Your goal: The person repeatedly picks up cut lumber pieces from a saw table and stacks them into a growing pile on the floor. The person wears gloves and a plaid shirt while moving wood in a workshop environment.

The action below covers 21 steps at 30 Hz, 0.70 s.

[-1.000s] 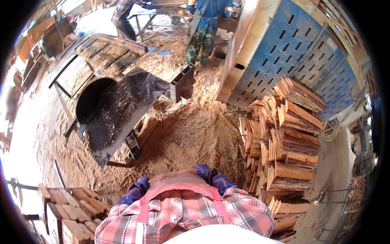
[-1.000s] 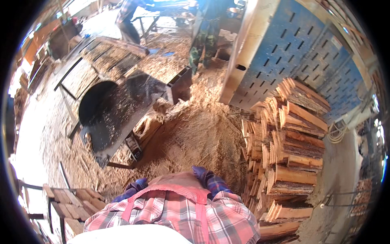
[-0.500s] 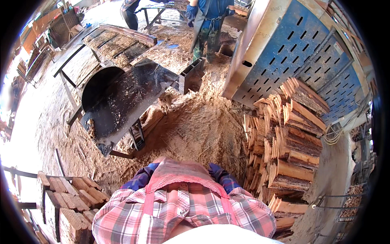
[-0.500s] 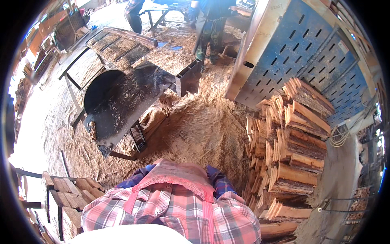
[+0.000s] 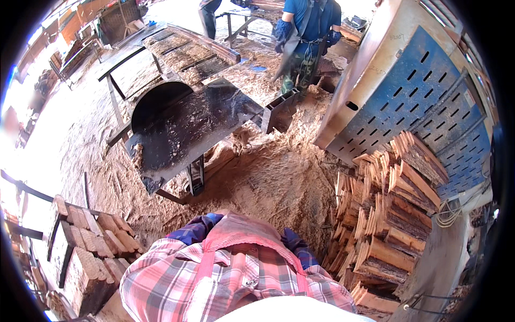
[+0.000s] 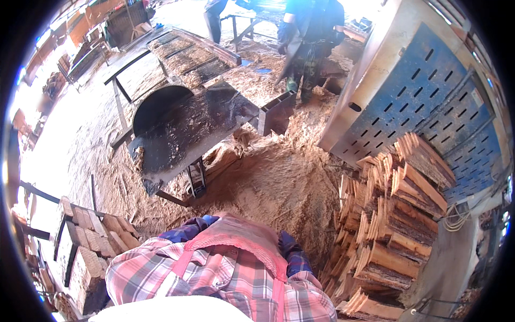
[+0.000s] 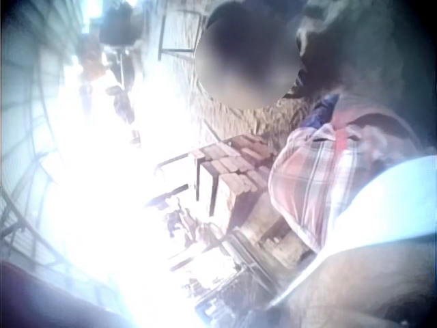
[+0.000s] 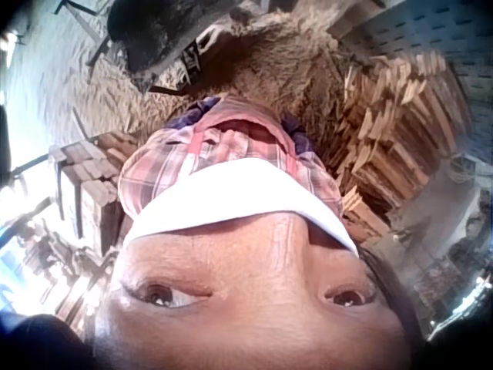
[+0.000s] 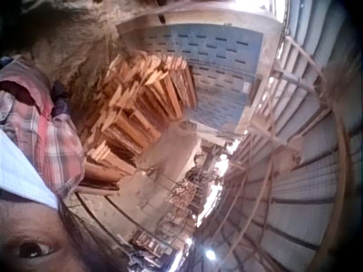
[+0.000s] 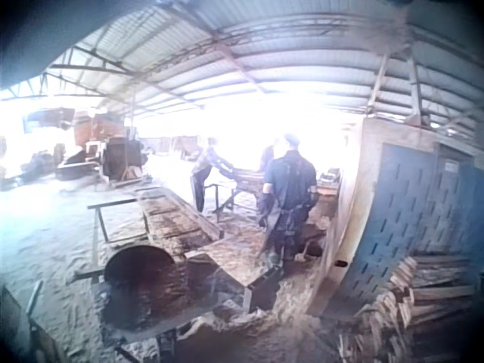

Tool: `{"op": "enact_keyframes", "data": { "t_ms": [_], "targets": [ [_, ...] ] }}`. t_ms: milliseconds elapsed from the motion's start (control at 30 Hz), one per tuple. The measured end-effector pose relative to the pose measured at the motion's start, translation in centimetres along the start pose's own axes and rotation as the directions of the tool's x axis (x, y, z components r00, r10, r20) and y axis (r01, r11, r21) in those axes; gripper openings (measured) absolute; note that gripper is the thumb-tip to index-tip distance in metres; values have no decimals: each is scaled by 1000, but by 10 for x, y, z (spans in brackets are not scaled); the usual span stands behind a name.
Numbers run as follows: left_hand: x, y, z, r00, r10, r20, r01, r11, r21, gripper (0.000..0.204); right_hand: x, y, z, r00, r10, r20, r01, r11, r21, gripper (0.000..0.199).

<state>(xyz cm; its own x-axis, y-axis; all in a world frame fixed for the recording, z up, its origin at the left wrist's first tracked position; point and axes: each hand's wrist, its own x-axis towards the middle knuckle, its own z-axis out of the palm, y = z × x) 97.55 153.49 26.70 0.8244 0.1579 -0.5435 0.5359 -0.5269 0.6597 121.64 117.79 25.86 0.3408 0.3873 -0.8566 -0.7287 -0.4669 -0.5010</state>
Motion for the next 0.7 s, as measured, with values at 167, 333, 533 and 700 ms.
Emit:
{"op": "enact_keyframes", "data": {
  "t_ms": [167,333,533,700],
  "targets": [
    [-27,24,-11,990,-129,54,119,979,164,40,14,1,1,999,45,-17,-44,998,40,39],
    [-37,12,-9,955,-264,-135,228,945,-232,32,39,6,-9,996,53,68,-56,997,56,31],
    [-8,-31,-8,717,-681,148,199,-3,-980,24,46,3,-9,993,119,-11,-119,993,5,52],
    [-26,-82,-17,889,-434,147,134,-60,-989,21,11,-19,22,993,121,18,-122,989,88,54]
  ]
}}
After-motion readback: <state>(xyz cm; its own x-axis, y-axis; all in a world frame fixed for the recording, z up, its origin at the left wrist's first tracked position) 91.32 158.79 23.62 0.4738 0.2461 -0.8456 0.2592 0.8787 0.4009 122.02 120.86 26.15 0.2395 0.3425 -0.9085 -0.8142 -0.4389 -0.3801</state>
